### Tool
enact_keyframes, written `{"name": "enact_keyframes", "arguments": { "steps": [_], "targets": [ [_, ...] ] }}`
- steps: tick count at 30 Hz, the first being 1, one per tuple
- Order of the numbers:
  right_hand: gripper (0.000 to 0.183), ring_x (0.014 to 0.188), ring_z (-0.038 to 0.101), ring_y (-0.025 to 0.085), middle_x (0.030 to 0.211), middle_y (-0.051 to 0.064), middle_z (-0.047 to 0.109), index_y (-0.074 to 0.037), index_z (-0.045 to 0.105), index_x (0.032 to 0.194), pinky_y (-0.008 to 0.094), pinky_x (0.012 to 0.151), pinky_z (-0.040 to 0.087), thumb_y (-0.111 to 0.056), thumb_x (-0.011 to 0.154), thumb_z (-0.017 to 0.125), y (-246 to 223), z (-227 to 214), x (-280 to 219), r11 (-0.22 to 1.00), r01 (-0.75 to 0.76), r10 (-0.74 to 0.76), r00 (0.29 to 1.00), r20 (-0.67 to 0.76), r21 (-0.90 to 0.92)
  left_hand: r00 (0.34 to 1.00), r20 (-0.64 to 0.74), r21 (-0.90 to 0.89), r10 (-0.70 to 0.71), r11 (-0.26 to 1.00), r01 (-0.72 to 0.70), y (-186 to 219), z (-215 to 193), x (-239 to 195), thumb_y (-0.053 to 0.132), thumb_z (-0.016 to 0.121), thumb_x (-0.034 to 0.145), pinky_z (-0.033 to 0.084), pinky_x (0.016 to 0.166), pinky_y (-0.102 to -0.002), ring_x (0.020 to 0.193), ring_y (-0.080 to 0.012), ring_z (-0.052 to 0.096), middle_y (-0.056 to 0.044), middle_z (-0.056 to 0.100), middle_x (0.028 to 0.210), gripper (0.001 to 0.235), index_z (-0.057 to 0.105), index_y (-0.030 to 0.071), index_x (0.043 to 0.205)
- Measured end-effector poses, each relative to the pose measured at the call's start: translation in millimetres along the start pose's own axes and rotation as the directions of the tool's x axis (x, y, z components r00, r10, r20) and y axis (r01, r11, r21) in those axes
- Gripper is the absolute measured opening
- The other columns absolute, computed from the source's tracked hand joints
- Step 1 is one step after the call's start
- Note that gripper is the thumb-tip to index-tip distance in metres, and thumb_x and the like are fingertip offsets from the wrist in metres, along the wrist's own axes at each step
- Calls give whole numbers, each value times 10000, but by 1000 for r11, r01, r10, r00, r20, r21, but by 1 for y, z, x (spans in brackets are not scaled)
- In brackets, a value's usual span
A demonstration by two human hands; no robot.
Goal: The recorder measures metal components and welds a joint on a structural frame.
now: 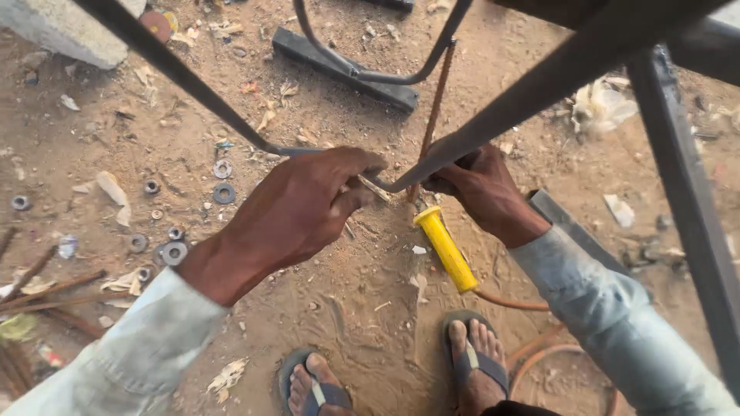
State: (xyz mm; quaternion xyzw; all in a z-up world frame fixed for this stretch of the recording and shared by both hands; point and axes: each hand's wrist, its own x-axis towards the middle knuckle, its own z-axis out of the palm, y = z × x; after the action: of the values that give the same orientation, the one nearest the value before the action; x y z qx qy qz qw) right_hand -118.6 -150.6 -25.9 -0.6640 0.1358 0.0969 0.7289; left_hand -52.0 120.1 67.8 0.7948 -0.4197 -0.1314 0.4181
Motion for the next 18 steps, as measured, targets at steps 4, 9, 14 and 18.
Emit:
{"name": "enact_keyframes", "arguments": {
  "steps": [4,9,14,18],
  "targets": [
    [194,929,711,185,1016,113,706,12,673,1117,350,845,629,-129,984,663,-6,-6,-9,996,-20,19,1000,-19,-90,928,-150,113,-342,926,360,-26,-19,-82,196,724,912,624,778,-345,901,-219,783,-106,768,1157,277,735,86,1165],
    [207,945,736,209,1035,107,718,9,626,1143,353,855,654,-148,1017,580,14,-35,-21,973,-52,27,993,-115,-225,528,-560,226,-639,495,839,-115,30,-268,323,768,907,530,1002,-480,1153,-359,664,-239,662,1291,543,633,13,1332],
    [218,952,711,225,1070,127,686,28,611,1195,362,853,624,-145,1076,552,18,-53,-29,983,23,-56,982,-182,-181,73,-496,344,-865,-118,932,-123,110,-384,353,876,773,385,1145,-638,1469,-478,393,-258,345,1600,917,465,122,1559],
    [235,953,717,218,1073,127,685,20,610,1216,353,849,626,-150,1067,547,7,-51,-42,982,44,-76,982,-172,-186,111,-664,317,-740,-144,937,-132,130,-437,320,848,837,360,1114,-666,1423,-560,413,-332,346,1581,826,521,89,1559]
  ]
}}
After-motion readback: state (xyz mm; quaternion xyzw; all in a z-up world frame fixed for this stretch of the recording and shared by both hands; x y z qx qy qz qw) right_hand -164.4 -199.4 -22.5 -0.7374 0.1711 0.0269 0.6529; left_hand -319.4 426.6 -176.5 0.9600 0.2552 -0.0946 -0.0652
